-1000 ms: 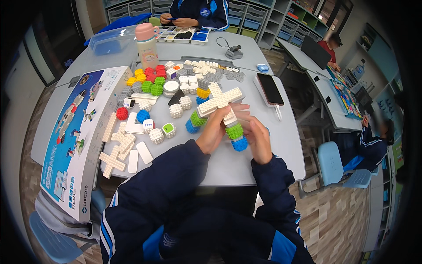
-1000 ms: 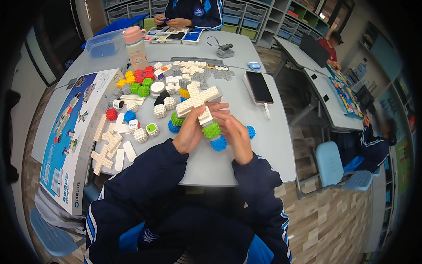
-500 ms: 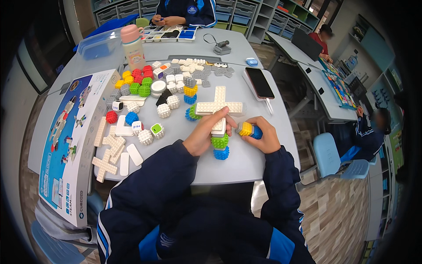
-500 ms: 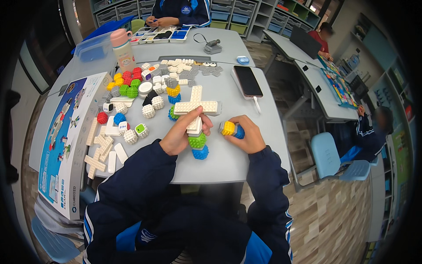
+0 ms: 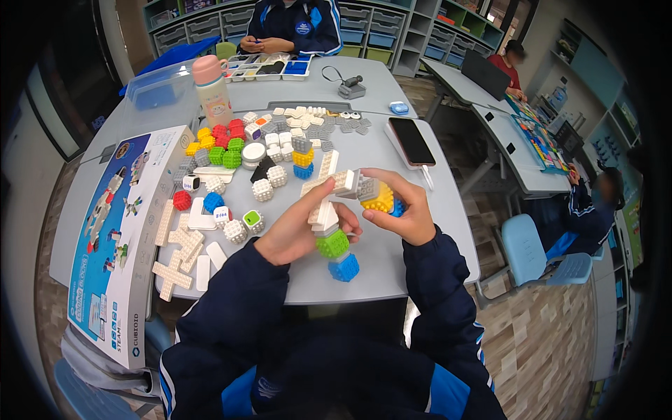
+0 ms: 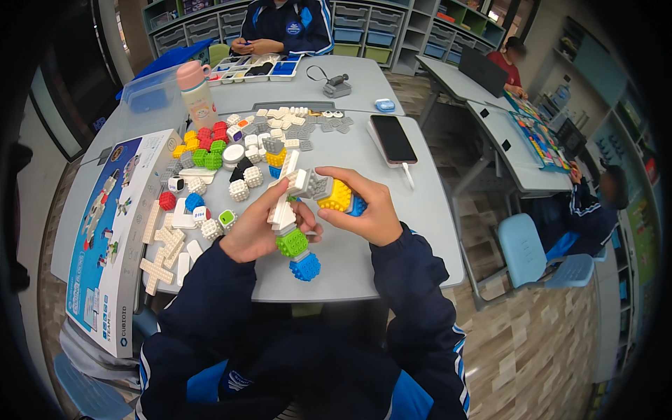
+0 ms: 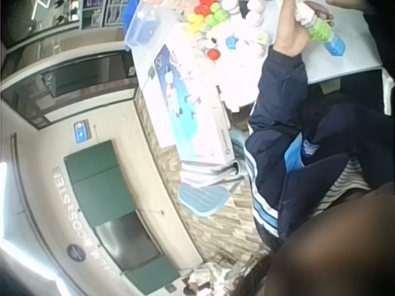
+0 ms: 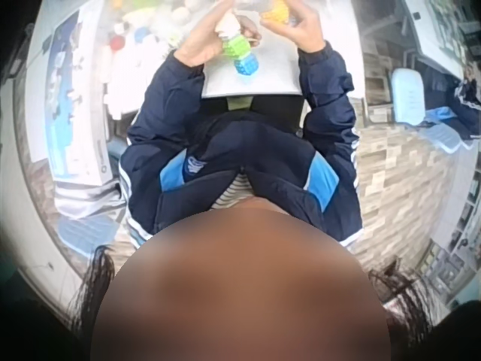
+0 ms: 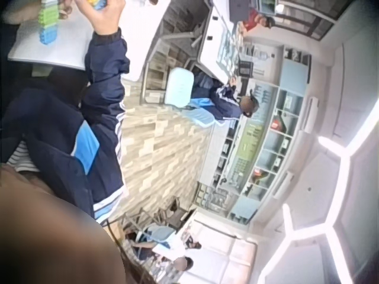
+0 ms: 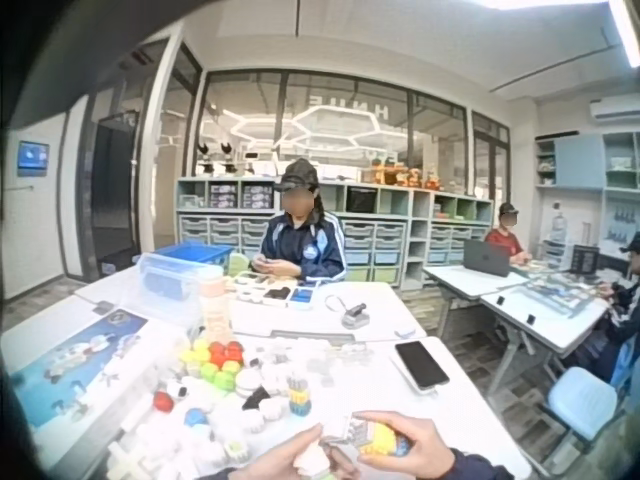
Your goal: The person assembles a structure using colorful interlocking blocks on a table. They pick up individual blocks, connect them to form a cross-shaped base, and stack additional pieces to build upward. The person occasionally adjusts the structure and adds more blocks to complete the assembly.
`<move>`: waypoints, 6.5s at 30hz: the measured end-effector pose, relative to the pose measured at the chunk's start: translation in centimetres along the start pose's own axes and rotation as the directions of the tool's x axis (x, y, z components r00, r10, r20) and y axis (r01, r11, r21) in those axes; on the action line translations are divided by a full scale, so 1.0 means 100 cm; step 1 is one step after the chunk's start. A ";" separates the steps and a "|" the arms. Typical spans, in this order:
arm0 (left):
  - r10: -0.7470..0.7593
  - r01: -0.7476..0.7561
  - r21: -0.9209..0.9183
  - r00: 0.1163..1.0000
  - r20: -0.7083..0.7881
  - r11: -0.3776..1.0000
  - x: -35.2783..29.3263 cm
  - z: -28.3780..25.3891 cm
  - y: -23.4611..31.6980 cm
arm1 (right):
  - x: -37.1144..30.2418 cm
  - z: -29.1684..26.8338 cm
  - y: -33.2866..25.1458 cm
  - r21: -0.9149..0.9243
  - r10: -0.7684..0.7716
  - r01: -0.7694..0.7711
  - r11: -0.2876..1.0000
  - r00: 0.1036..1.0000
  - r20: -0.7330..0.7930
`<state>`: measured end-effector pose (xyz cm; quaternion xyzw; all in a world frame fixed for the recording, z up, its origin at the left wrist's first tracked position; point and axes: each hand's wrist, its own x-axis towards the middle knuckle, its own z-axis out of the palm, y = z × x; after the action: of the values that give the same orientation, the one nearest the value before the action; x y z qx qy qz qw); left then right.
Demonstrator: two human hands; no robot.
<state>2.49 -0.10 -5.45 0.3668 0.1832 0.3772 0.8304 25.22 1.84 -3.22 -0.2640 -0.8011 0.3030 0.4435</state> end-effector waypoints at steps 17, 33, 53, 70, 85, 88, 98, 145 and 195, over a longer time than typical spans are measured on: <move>0.436 0.360 0.915 0.805 -0.403 0.182 -0.061 0.015 -0.002 | 0.012 0.015 -0.042 -0.462 -0.139 0.261 0.848 0.950 0.281; 0.631 -0.049 0.834 0.630 0.453 -0.549 -0.051 -0.005 0.007 | 0.012 0.018 -0.044 -0.470 -0.202 0.279 0.837 0.957 0.209; 0.570 -0.288 0.846 0.637 0.519 -0.449 -0.051 0.004 0.013 | 0.007 0.017 -0.062 -0.468 -0.297 0.381 0.797 0.923 0.244; 0.506 -0.418 0.833 0.662 0.553 -0.363 -0.048 0.024 0.015 | -0.008 0.012 -0.058 -0.422 -0.313 0.358 0.833 0.933 0.175; 0.593 -0.222 0.874 0.660 0.460 -0.432 -0.031 0.023 0.008 | -0.023 -0.016 0.006 -0.307 -0.024 0.044 0.951 0.997 0.069; 0.646 -0.171 0.935 0.684 0.339 -0.310 -0.027 0.003 0.003 | -0.032 -0.020 0.034 -0.257 0.155 -0.136 0.957 0.986 0.057; 0.637 -0.131 0.975 0.739 0.218 -0.182 -0.012 -0.030 -0.022 | -0.046 -0.019 0.071 -0.070 0.304 -0.299 0.952 0.948 0.090; 0.683 -0.162 0.986 0.716 0.142 -0.035 -0.008 -0.050 -0.026 | 0.095 -0.021 0.111 0.079 0.388 -0.403 0.912 0.909 0.155; 0.048 0.058 0.887 0.995 -0.090 0.458 0.043 -0.028 0.049 | 0.041 -0.002 0.070 -0.446 -0.374 0.376 0.812 0.922 0.098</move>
<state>1.28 6.66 -3.77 0.7250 0.3960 0.2424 0.5087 24.51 9.44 -5.89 -0.1967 -0.8870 0.0139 0.4176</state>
